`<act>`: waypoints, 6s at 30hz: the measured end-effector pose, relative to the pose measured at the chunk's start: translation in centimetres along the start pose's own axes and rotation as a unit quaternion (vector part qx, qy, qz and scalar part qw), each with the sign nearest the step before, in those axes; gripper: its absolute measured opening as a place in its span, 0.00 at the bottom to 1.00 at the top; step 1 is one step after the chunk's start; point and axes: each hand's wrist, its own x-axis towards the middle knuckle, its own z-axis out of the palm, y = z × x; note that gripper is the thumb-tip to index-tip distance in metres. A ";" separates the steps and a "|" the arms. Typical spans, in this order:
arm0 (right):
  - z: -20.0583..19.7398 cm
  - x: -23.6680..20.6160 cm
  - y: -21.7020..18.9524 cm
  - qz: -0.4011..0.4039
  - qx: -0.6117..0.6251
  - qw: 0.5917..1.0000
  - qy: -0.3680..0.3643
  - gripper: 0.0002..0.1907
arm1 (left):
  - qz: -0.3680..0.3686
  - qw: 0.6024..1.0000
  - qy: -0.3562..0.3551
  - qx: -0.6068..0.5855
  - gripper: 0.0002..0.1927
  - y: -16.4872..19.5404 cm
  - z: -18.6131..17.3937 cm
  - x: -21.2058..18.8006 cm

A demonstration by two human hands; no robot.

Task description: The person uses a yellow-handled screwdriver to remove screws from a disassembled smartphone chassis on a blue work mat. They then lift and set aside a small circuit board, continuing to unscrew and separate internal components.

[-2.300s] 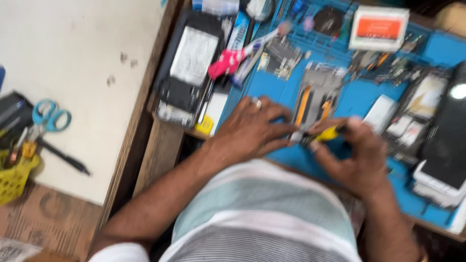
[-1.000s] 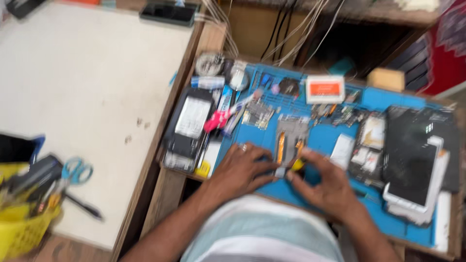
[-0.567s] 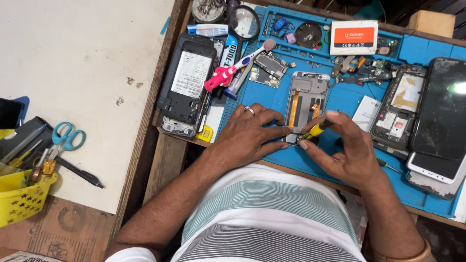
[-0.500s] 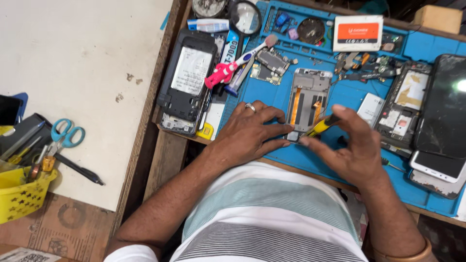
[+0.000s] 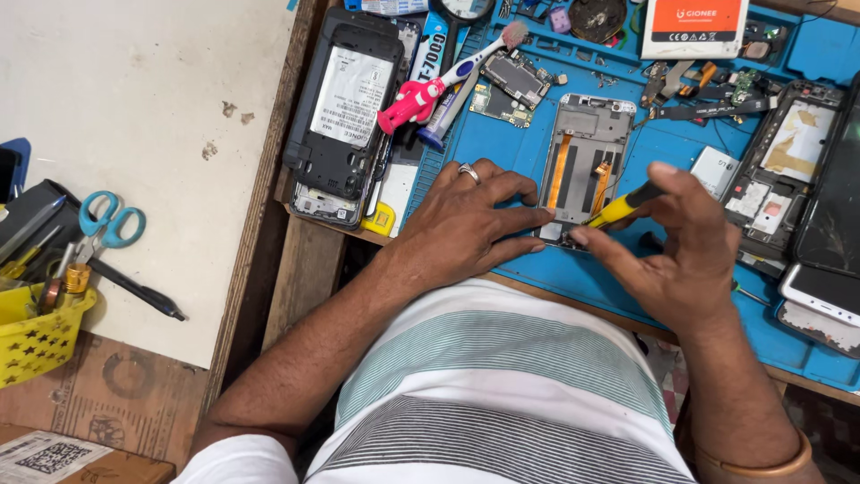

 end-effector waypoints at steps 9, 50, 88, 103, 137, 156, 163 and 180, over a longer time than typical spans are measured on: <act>-0.3 0.5 -0.3 -0.037 0.053 0.997 -0.051 0.43 | -0.008 1.000 -0.007 -0.004 0.17 0.0 -0.1 0.1; -0.5 -0.6 0.2 0.103 0.163 0.981 0.033 0.48 | 0.022 0.996 0.061 -0.053 0.17 0.3 -0.2 -0.4; -1.6 0.4 0.2 0.093 0.064 0.993 -0.025 0.48 | 0.020 1.000 -0.003 -0.001 0.19 0.1 1.2 1.3; -1.7 1.4 -1.1 0.134 -0.008 0.988 -0.076 0.45 | 0.019 1.000 0.006 -0.012 0.18 0.2 1.2 1.3; -1.2 0.5 -0.3 0.076 0.046 0.995 -0.045 0.43 | 0.017 1.000 -0.002 -0.014 0.18 -0.1 1.4 1.4; -1.5 1.3 0.6 0.184 0.161 0.965 -0.093 0.45 | 0.026 0.999 0.009 -0.017 0.17 -0.1 1.1 1.3; -1.3 0.9 0.4 0.144 0.118 0.980 -0.062 0.44 | 0.021 0.999 0.007 -0.023 0.17 -0.1 1.1 1.4; -1.2 0.4 -0.1 -0.067 -0.096 0.992 -0.033 0.43 | 0.010 0.999 -0.010 -0.029 0.16 -0.1 1.2 1.5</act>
